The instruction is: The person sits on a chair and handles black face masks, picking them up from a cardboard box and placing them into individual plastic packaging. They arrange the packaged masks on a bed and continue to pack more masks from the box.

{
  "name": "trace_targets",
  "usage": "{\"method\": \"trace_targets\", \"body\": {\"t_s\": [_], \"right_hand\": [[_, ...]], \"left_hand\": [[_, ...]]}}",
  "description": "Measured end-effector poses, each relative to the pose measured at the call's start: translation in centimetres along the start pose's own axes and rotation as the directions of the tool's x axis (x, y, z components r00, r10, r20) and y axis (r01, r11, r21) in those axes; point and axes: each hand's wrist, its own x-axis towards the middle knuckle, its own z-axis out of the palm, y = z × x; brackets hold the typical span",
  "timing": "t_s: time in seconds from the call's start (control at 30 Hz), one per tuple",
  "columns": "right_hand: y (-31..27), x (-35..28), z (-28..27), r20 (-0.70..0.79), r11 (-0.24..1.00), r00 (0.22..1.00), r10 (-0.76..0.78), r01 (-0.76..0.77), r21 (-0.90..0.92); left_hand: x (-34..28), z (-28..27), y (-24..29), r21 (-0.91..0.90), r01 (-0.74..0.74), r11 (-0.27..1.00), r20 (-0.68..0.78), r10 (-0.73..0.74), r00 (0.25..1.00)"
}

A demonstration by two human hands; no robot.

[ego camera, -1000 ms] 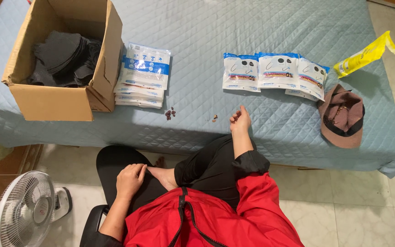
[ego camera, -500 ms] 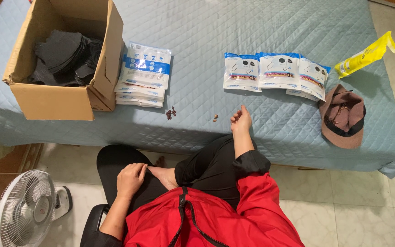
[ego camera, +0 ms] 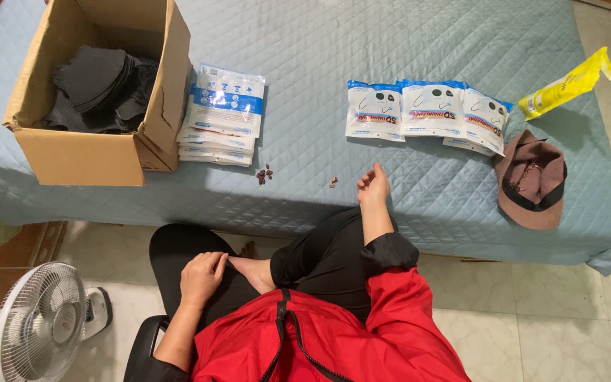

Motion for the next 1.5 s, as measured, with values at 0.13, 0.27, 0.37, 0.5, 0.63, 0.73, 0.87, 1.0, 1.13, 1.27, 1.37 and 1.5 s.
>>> {"method": "trace_targets", "body": {"t_s": [0.13, 0.27, 0.37, 0.5, 0.63, 0.73, 0.87, 1.0, 1.13, 1.27, 1.37, 1.5], "right_hand": [[-0.2, -0.7, 0.1, 0.003, 1.0, 1.0, 0.006, -0.006, -0.006], [-0.1, -0.2, 0.1, 0.003, 1.0, 1.0, 0.0, 0.0, -0.011], [-0.1, -0.2, 0.0, 0.004, 1.0, 1.0, -0.002, 0.002, -0.016], [-0.2, -0.8, 0.0, 0.01, 1.0, 1.0, -0.005, 0.005, -0.014], [0.1, 0.8, -0.4, 0.013, 0.999, 1.0, 0.004, -0.003, -0.038], [0.4, 1.9, -0.6, 0.038, 0.998, 0.999, 0.016, -0.014, -0.056], [-0.3, 0.0, -0.6, 0.045, 0.997, 0.999, 0.027, -0.024, -0.072], [-0.8, -1.6, -0.4, 0.054, 0.997, 0.998, 0.043, -0.039, -0.067], [-0.5, 0.1, -0.6, 0.058, 0.996, 0.997, 0.053, -0.049, -0.073], [-0.9, -1.3, -0.2, 0.032, 0.999, 0.998, 0.053, -0.052, -0.005], [-0.6, -0.4, -0.5, 0.011, 0.998, 0.999, 0.045, -0.046, 0.05], [-0.8, -0.6, -0.3, -0.021, 0.999, 0.999, 0.035, -0.034, 0.029]], "left_hand": [[0.0, 0.1, -0.1, -0.006, -0.001, 1.0, 0.006, 0.001, 1.0], [-0.1, 0.1, -0.1, -0.02, -0.001, 1.0, 0.006, 0.001, 1.0], [0.0, 0.1, 0.0, -0.022, 0.005, 1.0, 0.003, -0.005, 1.0], [-0.1, 0.3, -0.4, -0.01, -0.005, 1.0, 0.013, 0.005, 1.0], [0.0, 0.3, -0.5, -0.029, 0.015, 0.999, 0.007, -0.015, 1.0], [0.8, -1.0, -0.1, -0.125, 0.055, 0.991, 0.031, -0.051, 0.998], [4.5, -4.7, 0.4, -0.199, 0.002, 0.98, -0.118, -0.026, 0.993], [10.5, -10.4, 0.5, -0.159, -0.19, 0.969, -0.32, 0.132, 0.938], [18.6, -17.0, -0.3, -0.084, -0.276, 0.958, -0.416, 0.218, 0.883], [27.2, -19.0, -4.6, 0.085, -0.254, 0.963, -0.457, 0.265, 0.849], [32.1, -17.8, -9.3, 0.275, -0.063, 0.959, -0.24, 0.132, 0.962], [36.2, -16.9, -12.0, 0.545, 0.078, 0.835, 0.052, -0.127, 0.991]]}}
